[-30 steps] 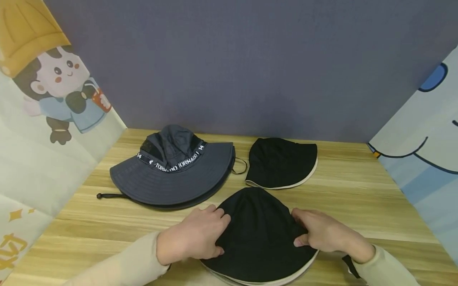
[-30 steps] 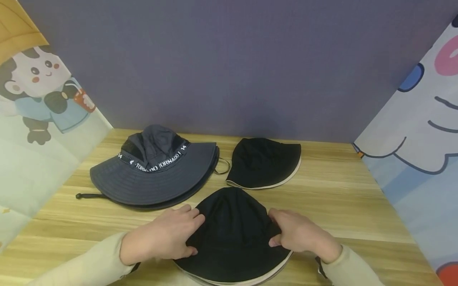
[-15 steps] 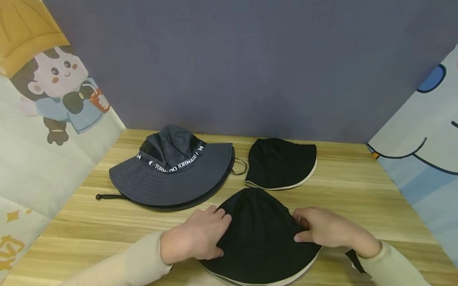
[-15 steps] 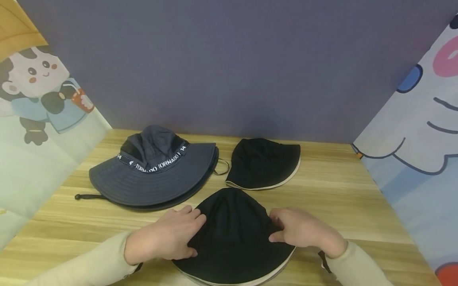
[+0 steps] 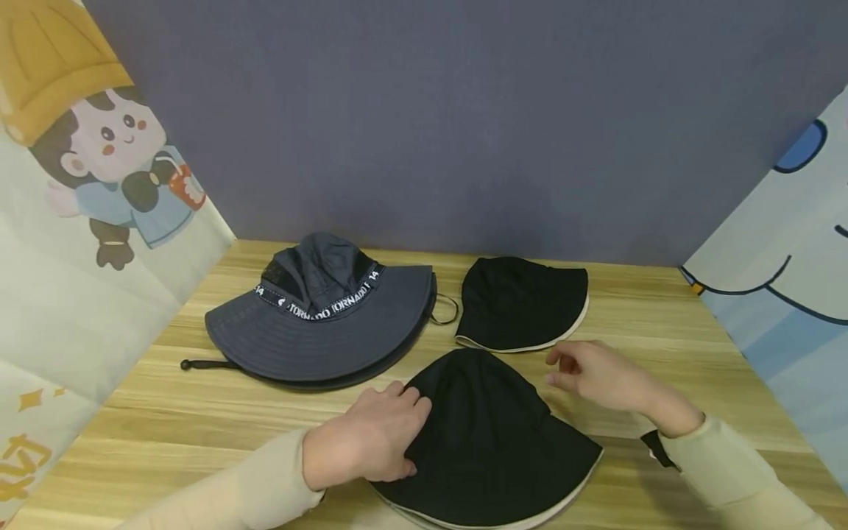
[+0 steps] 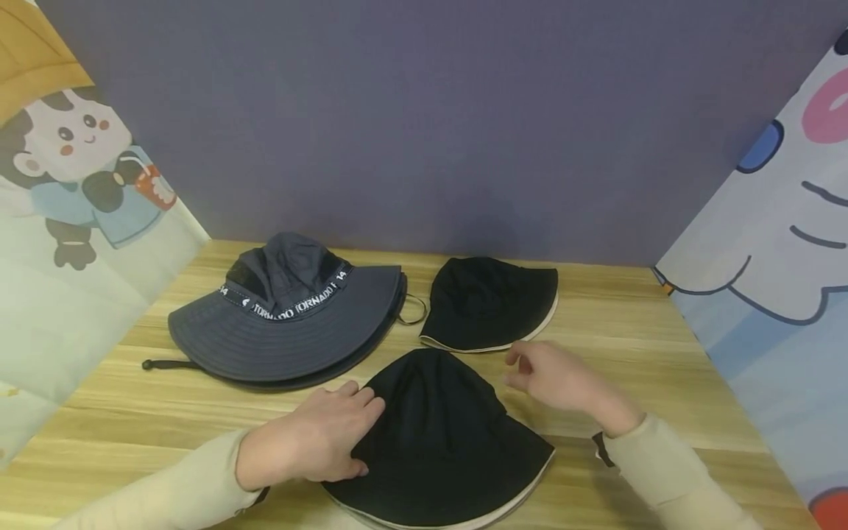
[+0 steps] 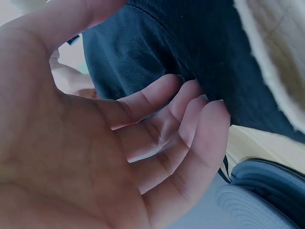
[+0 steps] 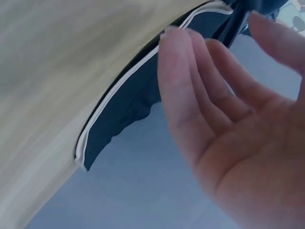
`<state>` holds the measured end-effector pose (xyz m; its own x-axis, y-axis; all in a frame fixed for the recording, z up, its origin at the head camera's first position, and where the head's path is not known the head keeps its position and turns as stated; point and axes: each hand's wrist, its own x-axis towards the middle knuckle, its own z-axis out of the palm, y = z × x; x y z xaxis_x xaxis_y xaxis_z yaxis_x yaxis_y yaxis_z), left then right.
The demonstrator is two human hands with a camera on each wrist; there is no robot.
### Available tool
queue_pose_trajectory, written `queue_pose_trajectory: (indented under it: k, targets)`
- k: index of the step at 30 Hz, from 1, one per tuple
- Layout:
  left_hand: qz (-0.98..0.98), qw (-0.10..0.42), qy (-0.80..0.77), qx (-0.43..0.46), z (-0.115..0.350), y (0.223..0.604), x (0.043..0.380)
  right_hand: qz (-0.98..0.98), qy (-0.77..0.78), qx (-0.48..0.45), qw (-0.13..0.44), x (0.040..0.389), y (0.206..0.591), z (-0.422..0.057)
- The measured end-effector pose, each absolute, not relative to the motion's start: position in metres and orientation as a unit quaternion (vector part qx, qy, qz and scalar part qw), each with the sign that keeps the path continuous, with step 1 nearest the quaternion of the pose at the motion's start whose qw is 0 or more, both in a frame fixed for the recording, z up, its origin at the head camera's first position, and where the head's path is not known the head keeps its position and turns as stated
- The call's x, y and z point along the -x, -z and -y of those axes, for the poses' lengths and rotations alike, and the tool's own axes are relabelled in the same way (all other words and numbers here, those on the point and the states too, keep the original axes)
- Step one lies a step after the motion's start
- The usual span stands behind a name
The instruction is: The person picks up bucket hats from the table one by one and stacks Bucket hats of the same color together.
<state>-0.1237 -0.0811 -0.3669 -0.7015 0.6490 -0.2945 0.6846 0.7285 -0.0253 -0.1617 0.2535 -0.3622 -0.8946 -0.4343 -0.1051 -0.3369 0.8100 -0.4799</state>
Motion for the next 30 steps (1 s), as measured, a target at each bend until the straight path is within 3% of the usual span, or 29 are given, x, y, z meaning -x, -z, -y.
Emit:
queue_pose_trajectory:
  k: [9, 30]
  targets:
    - [-0.920, 0.131, 0.074, -0.362, 0.080, 0.368, 0.125, -0.966, 0.204, 0.155, 0.031, 0.188, 0.360, -0.264]
    - [-0.919, 0.146, 0.092, -0.354, 0.075, 0.370, 0.124, -0.982, 0.123, 0.113, 0.085, 0.239, 0.375, -0.277]
